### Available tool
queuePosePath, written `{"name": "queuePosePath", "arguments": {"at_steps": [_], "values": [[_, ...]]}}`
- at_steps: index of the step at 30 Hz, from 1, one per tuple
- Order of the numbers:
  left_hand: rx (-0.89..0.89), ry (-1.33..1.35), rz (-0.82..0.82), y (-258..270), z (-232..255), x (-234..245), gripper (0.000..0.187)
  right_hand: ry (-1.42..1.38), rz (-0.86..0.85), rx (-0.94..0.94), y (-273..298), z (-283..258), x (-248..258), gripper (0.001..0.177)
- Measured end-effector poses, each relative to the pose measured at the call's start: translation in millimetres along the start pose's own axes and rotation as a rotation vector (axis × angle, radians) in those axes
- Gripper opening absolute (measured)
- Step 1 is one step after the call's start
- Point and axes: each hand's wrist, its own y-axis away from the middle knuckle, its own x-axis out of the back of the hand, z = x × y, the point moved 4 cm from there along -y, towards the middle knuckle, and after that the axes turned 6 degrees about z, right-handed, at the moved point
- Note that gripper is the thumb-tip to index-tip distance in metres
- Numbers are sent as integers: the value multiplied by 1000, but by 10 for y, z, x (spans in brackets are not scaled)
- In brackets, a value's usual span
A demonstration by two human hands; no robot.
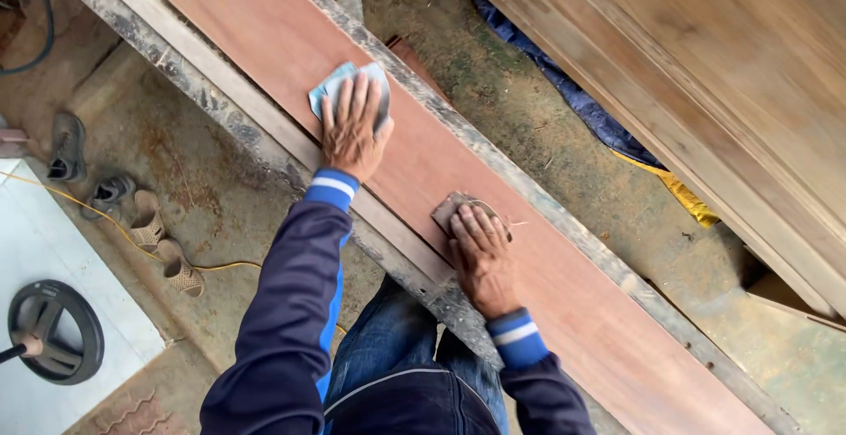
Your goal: Sanding a long piece of wood using an electric orbital sander and manual sanding blocks.
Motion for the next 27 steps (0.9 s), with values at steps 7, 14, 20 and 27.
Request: {"name": "queuePosePath", "arguments": {"at_steps": [7, 14, 20, 27], "values": [[71, -3, 14, -357, -487, 180, 79, 257, 78, -348, 837, 313, 529, 41], [68, 15, 25, -352, -464, 264, 78, 134, 64, -95, -883, 15, -263, 41], [45, 41, 34, -345, -469, 275, 78, 123, -123, -18, -1304, -128, -342, 46], [79, 80, -12, -364, -478, 307, 79, 213, 83, -299, -56, 137, 111, 37]]}}
